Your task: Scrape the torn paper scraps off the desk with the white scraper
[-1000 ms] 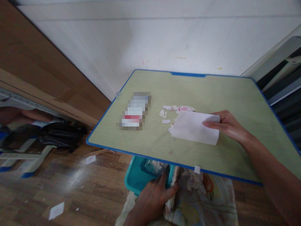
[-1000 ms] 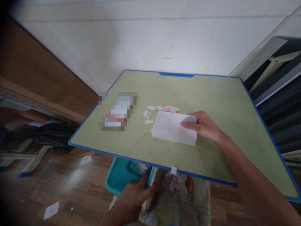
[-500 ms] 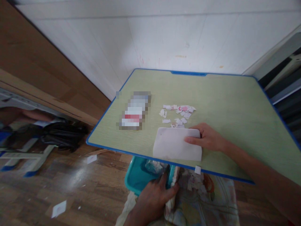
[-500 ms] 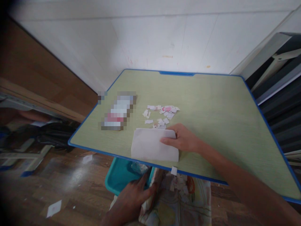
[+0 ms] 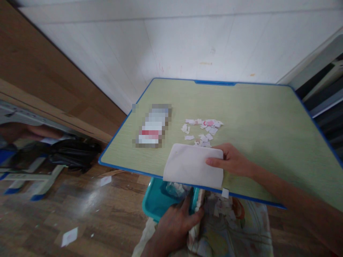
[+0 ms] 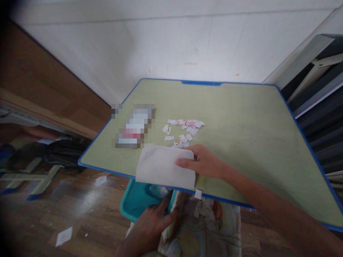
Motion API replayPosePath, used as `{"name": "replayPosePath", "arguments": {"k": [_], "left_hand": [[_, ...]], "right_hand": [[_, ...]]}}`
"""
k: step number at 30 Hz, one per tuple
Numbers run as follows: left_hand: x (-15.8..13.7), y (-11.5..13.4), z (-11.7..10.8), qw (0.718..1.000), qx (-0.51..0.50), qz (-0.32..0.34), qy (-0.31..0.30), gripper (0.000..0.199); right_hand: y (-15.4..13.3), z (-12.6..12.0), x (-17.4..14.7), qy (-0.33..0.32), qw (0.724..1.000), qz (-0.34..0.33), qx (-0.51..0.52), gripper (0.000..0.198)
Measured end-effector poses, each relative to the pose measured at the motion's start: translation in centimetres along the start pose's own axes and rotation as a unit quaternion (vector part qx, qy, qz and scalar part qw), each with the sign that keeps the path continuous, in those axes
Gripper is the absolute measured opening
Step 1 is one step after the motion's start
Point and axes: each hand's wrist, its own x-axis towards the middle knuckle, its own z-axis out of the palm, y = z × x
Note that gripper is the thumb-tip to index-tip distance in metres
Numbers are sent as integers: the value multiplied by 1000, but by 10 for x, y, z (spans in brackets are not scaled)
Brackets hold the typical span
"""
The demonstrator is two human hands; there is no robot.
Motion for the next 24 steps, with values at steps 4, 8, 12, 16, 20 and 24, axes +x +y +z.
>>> {"name": "replayPosePath", "arguments": {"k": [4,8,12,16,20,24], "left_hand": [[0,0,0,1000,-6,2,10,66],[0,-1,3,1000,-14,6,13,69],[0,-2,3,1000,-12,12,13,69],[0,-2,3,1000,2,5,8,63],[0,-1,5,1000,13,0,8,63],[0,-2,6,1000,7,7,15,65]], "right_hand": [[14,-40,-6,12,998,56,23,31],[17,-68,-19,-81,991,108,-14,26],[14,-69,-27,-176,977,111,-48,22],[18,-73,-29,-59,994,96,1,23],[20,-82,-27,239,969,-8,56,20],[16,-84,-24,354,934,-35,-43,20]]}}
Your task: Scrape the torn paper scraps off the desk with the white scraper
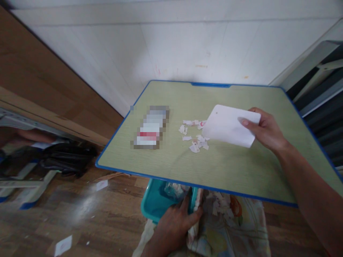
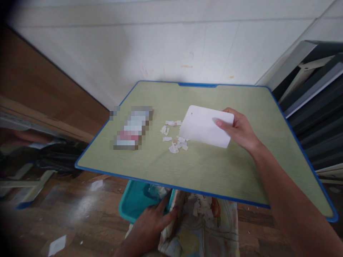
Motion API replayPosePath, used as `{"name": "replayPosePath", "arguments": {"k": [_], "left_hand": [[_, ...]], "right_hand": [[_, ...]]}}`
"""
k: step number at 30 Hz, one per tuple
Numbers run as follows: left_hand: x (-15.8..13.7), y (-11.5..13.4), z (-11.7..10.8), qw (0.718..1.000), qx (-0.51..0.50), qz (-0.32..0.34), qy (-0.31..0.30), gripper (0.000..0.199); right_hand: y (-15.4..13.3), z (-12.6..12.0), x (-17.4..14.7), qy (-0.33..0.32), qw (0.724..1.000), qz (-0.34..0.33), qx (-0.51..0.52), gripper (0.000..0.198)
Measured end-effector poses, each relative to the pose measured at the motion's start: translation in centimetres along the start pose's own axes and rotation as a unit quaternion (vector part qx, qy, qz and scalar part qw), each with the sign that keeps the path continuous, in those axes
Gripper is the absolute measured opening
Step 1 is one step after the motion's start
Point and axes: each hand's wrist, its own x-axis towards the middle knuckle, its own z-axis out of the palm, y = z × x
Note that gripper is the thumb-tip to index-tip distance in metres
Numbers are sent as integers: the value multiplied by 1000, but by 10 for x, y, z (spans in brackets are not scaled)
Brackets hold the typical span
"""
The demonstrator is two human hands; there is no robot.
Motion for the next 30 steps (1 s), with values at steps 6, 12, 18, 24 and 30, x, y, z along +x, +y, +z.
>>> {"name": "replayPosePath", "arguments": {"k": [6,12,18,24,30], "left_hand": [[0,0,-1,1000,-9,1,3,66],[1,0,-3,1000,-6,4,8,67],[0,0,-3,1000,-2,-1,-2,65],[0,0,-1,1000,-7,-8,-10,69],[1,0,0,1000,-16,-8,-17,70]], "right_hand": [[-3,-5,-1,-5,1000,3,-22,21],[-4,-10,-2,-53,997,26,-39,20],[-4,-12,-4,-57,998,29,-23,17],[-4,-5,-1,-73,996,22,-40,18],[-6,-12,-4,6,999,38,-1,18]]}}
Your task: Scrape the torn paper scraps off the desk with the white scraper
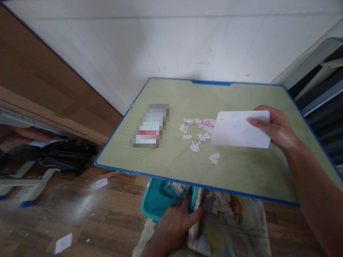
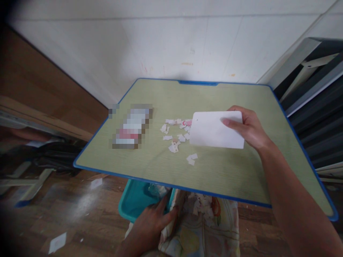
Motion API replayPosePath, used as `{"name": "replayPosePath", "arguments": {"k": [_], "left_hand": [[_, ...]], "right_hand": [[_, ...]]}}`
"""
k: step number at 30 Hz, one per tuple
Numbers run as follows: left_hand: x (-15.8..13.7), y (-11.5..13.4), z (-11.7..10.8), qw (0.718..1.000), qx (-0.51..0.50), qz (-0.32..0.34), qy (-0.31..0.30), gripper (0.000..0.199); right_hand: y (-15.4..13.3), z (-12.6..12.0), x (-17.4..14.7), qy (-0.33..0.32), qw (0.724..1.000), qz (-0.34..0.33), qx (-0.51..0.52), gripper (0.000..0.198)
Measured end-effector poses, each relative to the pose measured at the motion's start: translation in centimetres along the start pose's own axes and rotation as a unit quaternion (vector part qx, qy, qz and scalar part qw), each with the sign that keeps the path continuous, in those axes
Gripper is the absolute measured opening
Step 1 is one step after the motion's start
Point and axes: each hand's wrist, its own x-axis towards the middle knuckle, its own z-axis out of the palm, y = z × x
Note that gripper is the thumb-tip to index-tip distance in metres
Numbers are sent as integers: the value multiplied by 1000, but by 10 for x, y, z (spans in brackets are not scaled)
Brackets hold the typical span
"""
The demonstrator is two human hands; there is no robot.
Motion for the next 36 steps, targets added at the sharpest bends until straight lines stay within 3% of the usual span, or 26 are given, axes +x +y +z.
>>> {"name": "replayPosePath", "arguments": {"k": [7,13,17,21,26,32,36], "left_hand": [[-1,1,-1,1000,-2,0,10,70],[-1,1,-2,1000,-5,1,8,70],[0,0,-1,1000,-1,3,16,68],[0,0,0,1000,1,2,11,65],[0,2,-3,1000,2,-5,-1,63],[-1,2,-7,1000,-10,5,9,60],[-1,3,-8,1000,-12,1,13,61]], "right_hand": [[-5,-6,-1,-116,992,32,-22,18],[-6,-14,-2,-91,995,26,-26,16],[-5,-16,-3,-166,985,44,-28,17],[-4,-14,-2,-127,991,31,-12,17],[-3,-11,-1,-200,978,42,-38,18],[-5,-16,-4,-136,990,39,-6,16],[-6,-22,-5,-172,984,47,-17,15]]}}
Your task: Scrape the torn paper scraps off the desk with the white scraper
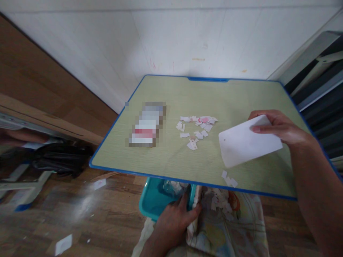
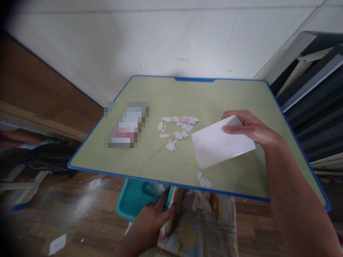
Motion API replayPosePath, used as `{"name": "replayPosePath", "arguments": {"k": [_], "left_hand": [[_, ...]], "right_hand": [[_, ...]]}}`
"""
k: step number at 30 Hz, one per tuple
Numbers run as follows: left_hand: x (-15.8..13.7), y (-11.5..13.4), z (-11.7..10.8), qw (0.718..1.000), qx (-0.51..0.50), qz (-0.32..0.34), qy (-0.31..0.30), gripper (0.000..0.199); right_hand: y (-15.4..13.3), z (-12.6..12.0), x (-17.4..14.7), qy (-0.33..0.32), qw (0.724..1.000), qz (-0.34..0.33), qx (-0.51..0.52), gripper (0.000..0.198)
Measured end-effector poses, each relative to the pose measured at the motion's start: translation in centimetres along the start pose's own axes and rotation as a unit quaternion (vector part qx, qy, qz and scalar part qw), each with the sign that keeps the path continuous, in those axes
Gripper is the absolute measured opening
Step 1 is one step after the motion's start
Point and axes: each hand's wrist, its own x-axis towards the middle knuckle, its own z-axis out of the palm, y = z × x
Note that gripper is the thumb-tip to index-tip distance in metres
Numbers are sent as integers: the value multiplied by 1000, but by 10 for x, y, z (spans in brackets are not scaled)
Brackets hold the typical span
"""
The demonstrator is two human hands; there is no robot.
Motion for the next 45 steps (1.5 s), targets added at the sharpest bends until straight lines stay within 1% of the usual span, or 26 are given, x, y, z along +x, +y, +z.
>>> {"name": "replayPosePath", "arguments": {"k": [3,9,15,19,22,27,32,34,37,42,45], "left_hand": [[0,1,-2,1000,-3,-7,-5,62],[0,2,-3,1000,4,-12,-14,62],[0,0,-1,1000,-1,-1,-7,65],[0,-1,2,1000,-3,4,4,67],[0,-1,3,1000,-2,5,9,67],[-1,-1,4,1000,0,7,19,65],[-1,-2,5,1000,3,9,22,66],[-1,-2,6,1000,5,9,24,67],[-1,-2,7,1000,6,9,23,66],[-1,-2,5,1000,5,10,19,67],[-1,-2,4,1000,4,13,16,64]], "right_hand": [[-1,-1,0,-27,1000,4,-10,15],[1,1,3,-25,999,16,-24,17],[3,4,6,22,999,6,-29,17],[2,14,11,56,998,-15,-18,18],[1,22,12,62,998,-25,1,17],[2,17,8,44,998,-10,34,15],[2,10,8,-9,1000,2,7,17],[2,9,9,-16,1000,3,-7,17],[3,10,10,6,1000,2,-18,17],[3,14,12,109,993,-44,-22,18],[3,19,13,123,991,-55,-21,18]]}}
